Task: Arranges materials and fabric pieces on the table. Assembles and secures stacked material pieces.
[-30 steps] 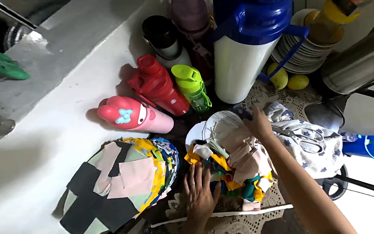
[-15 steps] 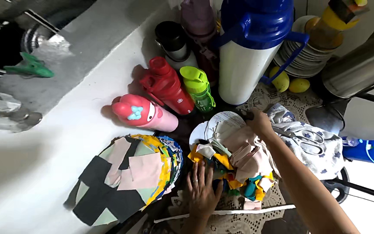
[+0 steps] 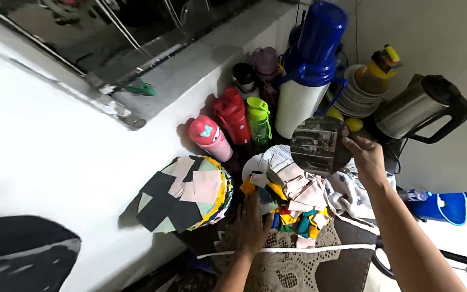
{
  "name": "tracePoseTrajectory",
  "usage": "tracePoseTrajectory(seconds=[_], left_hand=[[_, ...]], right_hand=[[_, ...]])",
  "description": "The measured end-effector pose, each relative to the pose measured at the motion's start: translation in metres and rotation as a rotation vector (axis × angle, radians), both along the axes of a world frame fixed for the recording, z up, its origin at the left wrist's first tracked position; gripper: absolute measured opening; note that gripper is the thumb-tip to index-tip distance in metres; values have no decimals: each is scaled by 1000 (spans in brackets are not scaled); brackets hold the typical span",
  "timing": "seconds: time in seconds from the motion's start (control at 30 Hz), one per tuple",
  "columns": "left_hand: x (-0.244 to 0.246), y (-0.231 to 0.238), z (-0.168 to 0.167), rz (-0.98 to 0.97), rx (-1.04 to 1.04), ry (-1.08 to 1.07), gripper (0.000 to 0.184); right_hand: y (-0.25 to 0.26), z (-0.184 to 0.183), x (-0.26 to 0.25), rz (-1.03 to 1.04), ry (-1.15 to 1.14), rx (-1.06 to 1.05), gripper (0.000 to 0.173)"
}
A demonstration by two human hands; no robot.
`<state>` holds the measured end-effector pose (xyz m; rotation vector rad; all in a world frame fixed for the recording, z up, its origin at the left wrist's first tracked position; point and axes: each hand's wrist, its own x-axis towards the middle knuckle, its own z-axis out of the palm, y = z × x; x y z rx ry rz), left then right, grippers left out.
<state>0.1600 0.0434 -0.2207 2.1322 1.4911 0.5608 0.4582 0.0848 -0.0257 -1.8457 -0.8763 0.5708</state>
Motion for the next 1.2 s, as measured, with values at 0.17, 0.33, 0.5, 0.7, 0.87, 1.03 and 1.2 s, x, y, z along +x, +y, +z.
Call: tracePoseTrajectory(seconds=[0.17,0.33,0.5,0.7,0.87,1.03,1.2], left_hand=[[1,7,60,102,-320,-519,55],[-20,-24,169,254,-1080,-1577,91],[-47,-56,181,274,-866,-1369,30],[-75,-69,175,292,-719,-1332,27],[-110,-70,169,240,-563,-1135,68],[-144,-66,169,280,-444,-1096,46],[-169,-40,179,138,-412,-1242,44]], right_hand=[[-76,7,-52,230,-471,434,20],[-149,-39,-117,376,-765,642,22],[-175,-62,-138,426,-781,638,25],[-171,-72,-156,490,-763,624,22],[-162,-53,-181,578,-807,668,21],[-135,-28,-205,717,-869,734,20],[-71,13,-231,736,-674,673,21]])
